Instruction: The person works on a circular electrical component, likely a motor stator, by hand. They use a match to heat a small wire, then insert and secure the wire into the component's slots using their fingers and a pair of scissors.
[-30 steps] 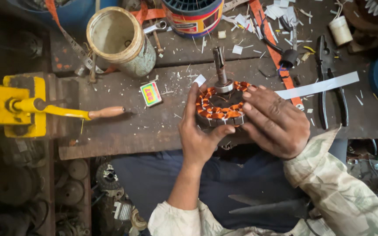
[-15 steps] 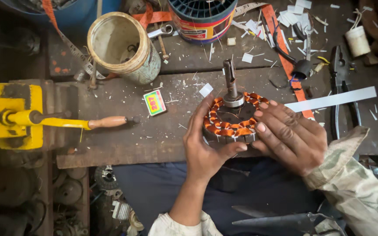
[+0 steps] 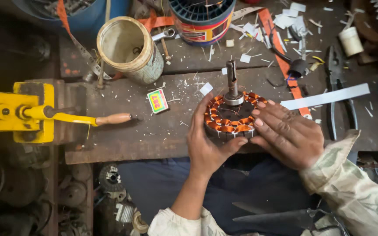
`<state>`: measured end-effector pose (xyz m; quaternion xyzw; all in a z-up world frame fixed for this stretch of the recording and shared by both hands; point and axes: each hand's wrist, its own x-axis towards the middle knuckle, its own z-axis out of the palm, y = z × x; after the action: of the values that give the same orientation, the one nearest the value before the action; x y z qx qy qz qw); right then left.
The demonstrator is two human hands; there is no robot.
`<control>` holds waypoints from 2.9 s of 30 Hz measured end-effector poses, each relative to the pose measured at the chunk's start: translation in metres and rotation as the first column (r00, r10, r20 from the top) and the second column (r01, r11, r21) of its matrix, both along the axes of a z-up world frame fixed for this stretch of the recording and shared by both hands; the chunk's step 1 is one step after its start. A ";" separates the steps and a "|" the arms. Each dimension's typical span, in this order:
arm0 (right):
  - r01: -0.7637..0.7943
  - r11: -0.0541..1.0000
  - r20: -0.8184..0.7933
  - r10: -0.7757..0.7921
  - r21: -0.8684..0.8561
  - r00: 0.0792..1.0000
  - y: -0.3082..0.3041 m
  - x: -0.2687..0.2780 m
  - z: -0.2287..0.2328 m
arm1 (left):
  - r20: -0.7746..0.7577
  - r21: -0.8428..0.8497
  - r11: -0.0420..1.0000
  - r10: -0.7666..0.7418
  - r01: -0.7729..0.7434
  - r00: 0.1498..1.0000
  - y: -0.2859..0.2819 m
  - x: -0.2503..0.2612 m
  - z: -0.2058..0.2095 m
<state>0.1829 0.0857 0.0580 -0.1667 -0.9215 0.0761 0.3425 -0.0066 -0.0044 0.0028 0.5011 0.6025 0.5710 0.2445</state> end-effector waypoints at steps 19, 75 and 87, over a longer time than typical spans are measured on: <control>0.053 0.987 0.092 -0.039 -0.154 0.995 -0.029 0.027 -0.003 | -0.173 -0.048 0.997 -0.075 0.067 0.982 -0.009 -0.002 0.001; 0.229 0.739 0.065 -0.244 -0.634 0.968 -0.044 0.018 -0.002 | -0.289 -0.035 0.995 -0.099 0.093 0.952 -0.008 0.001 -0.001; 0.216 0.777 -0.058 -0.308 -0.591 0.950 -0.061 0.018 -0.018 | -0.289 -0.018 0.996 -0.084 0.083 0.954 -0.008 0.002 -0.002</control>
<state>0.2006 0.0248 0.0404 -0.3830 -0.7937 0.3157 0.3516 -0.0042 -0.0125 0.0009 0.6035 0.6116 0.4792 0.1789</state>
